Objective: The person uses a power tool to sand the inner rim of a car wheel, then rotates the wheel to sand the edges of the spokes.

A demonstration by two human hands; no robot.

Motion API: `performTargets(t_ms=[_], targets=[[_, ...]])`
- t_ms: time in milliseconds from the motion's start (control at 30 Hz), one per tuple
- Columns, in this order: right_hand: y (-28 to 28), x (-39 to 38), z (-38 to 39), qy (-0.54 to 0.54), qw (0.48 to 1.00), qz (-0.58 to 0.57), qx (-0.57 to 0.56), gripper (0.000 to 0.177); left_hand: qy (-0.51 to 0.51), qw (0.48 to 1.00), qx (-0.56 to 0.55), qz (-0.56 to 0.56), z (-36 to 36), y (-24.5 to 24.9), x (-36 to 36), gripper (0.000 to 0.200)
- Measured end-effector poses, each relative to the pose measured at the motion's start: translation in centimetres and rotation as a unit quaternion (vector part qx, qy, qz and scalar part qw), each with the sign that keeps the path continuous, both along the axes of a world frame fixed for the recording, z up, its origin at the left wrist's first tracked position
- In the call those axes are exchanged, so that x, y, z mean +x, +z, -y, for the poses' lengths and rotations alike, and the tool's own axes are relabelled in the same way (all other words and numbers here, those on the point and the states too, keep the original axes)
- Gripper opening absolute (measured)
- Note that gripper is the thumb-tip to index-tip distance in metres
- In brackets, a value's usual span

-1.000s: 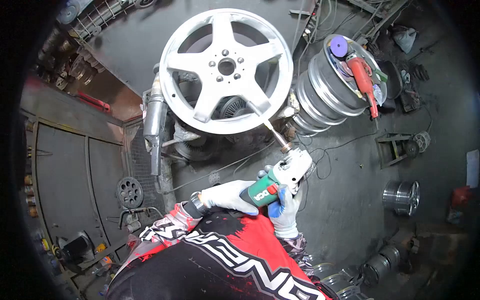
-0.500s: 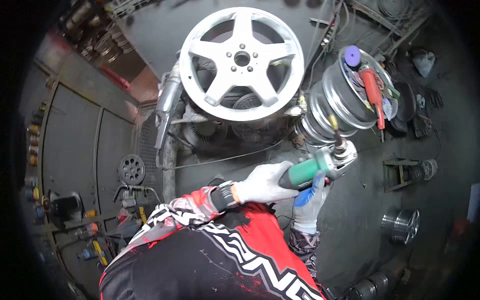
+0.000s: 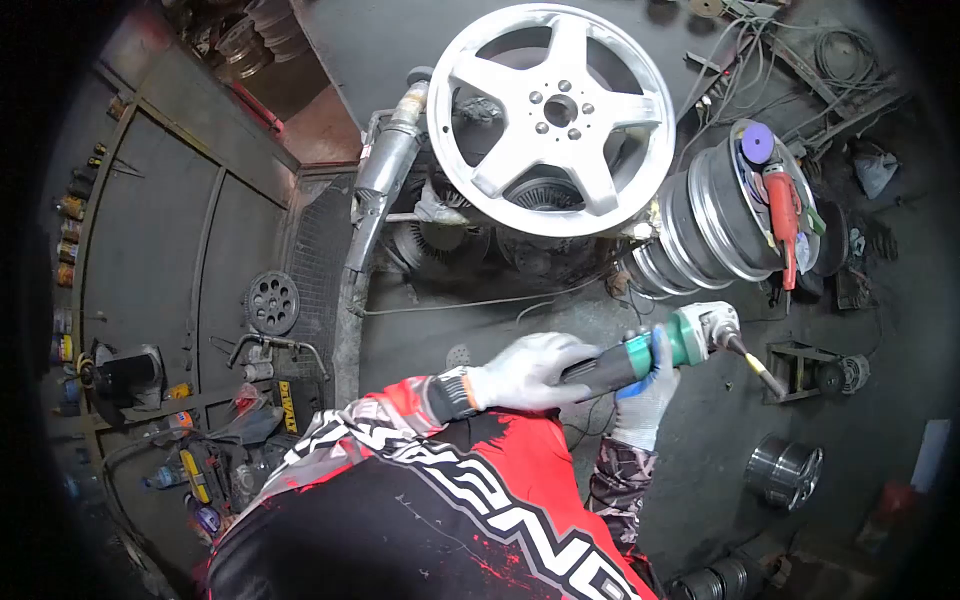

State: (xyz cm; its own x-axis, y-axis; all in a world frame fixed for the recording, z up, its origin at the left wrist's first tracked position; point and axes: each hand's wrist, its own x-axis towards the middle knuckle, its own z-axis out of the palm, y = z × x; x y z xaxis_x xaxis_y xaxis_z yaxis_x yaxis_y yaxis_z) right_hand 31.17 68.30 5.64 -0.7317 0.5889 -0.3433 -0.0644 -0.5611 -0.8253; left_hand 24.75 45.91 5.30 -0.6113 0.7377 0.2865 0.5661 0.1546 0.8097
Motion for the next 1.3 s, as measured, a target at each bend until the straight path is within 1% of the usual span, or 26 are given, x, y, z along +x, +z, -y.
performTargets(t_ms=[33, 100, 167, 200, 300, 367, 400, 467, 500, 533, 567, 633, 667, 700, 767, 800, 833, 900, 933, 967, 1033, 1067, 1100, 1167, 1233, 1300], targets=[[2.1, -0.2, 1.2, -0.020, 1.000, -0.003, 0.017, 0.028, -0.001, 0.996, -0.014, 0.088, 1.7, -1.3, -0.1, 0.062], [3.4, 0.1, 0.7, -0.007, 0.999, -0.045, 0.006, 0.029, 0.138, 0.955, -0.093, 0.246, 5.3, -3.9, 0.6, 0.059], [3.6, 0.9, -1.0, 0.004, 0.996, -0.083, 0.020, 0.038, 0.181, 0.917, -0.275, 0.227, 9.6, -8.4, 0.5, 0.062], [3.8, 1.3, -2.2, 0.016, 0.995, -0.102, 0.016, 0.040, 0.172, 0.890, -0.343, 0.248, 11.7, -10.5, 0.8, 0.064], [4.1, 3.1, -5.9, 0.059, 0.988, -0.132, 0.054, 0.043, 0.173, 0.810, -0.482, 0.284, 15.5, -11.7, 2.7, 0.071], [4.4, 4.1, -8.1, 0.088, 0.987, -0.112, 0.079, 0.047, 0.164, 0.771, -0.506, 0.350, 16.1, -12.4, 4.3, 0.078], [4.6, 4.8, -8.9, 0.086, 0.986, -0.090, 0.109, 0.048, 0.139, 0.758, -0.481, 0.419, 16.0, -12.9, 4.5, 0.079], [5.4, 5.2, -9.3, 0.087, 0.975, -0.059, 0.194, 0.050, 0.166, 0.773, -0.464, 0.399, 15.6, -16.6, 5.6, 0.074], [5.2, 5.7, -9.9, 0.095, 0.974, -0.019, 0.203, 0.051, 0.191, 0.786, -0.449, 0.381, 14.9, -18.1, 6.1, 0.070], [4.9, 6.4, -10.6, 0.115, 0.973, 0.026, 0.197, 0.052, 0.169, 0.811, -0.441, 0.345, 13.8, -18.5, 6.4, 0.061], [4.3, 7.2, -11.1, 0.133, 0.970, 0.071, 0.189, 0.054, 0.174, 0.812, -0.438, 0.344, 12.5, -17.6, 6.8, 0.061], [3.1, 8.3, -11.3, 0.159, 0.967, 0.073, 0.185, 0.052, 0.254, 0.814, -0.390, 0.348, 10.2, -15.9, 7.4, 0.053], [3.4, 8.6, -11.2, 0.193, 0.956, 0.096, 0.201, 0.051, 0.265, 0.829, -0.369, 0.326, 9.5, -15.2, 7.7, 0.047], [2.6, 9.2, -11.8, 0.240, 0.944, 0.124, 0.188, 0.050, 0.265, 0.828, -0.373, 0.325, 9.4, -14.4, 8.2, 0.047], [1.4, 10.2, -11.5, 0.256, 0.943, 0.116, 0.179, 0.050, 0.233, 0.843, -0.330, 0.356, 8.8, -8.2, 8.6, 0.043], [0.3, 10.7, -12.0, 0.283, 0.937, 0.133, 0.157, 0.051, 0.237, 0.850, -0.315, 0.349, 9.4, -8.2, 9.5, 0.041], [-1.1, 11.2, -12.4, 0.289, 0.933, 0.139, 0.165, 0.053, 0.245, 0.848, -0.318, 0.347, 9.7, -7.8, 10.2, 0.041], [-3.1, 11.4, -12.6, 0.348, 0.923, 0.121, 0.107, 0.056, 0.267, 0.823, -0.317, 0.390, 10.1, -6.3, 10.5, 0.041], [-3.3, 11.1, -12.0, 0.353, 0.924, 0.111, 0.092, 0.059, 0.276, 0.808, -0.365, 0.371, 9.8, -4.7, 10.2, 0.041], [-3.4, 10.7, -11.6, 0.383, 0.914, 0.110, 0.069, 0.063, 0.279, 0.809, -0.366, 0.365, 9.3, -3.3, 10.1, 0.041], [-2.2, 9.7, -10.5, 0.441, 0.882, 0.155, 0.058, 0.066, 0.400, 0.806, -0.361, 0.246, 8.4, -1.5, 10.0, 0.043], [-1.6, 9.0, -9.5, 0.444, 0.884, 0.136, 0.055, 0.067, 0.442, 0.829, -0.293, 0.176, 8.5, -2.2, 10.2, 0.043], [-1.8, 8.1, -8.8, 0.468, 0.868, 0.108, 0.126, 0.069, 0.466, 0.850, -0.219, 0.111, 7.9, -1.0, 9.7, 0.038], [-0.2, 6.0, -7.7, 0.528, 0.839, 0.052, 0.123, 0.075, 0.467, 0.872, -0.114, 0.089, 6.2, 3.4, 8.7, 0.030], [-0.1, 4.0, -6.8, 0.583, 0.793, 0.029, 0.176, 0.081, 0.431, 0.899, -0.073, 0.029, 4.8, 6.8, 7.6, 0.030], [2.2, 2.3, -4.7, 0.583, 0.780, -0.028, 0.226, 0.099, 0.417, 0.907, -0.057, 0.008, 2.8, 10.6, 7.0, 0.034]])
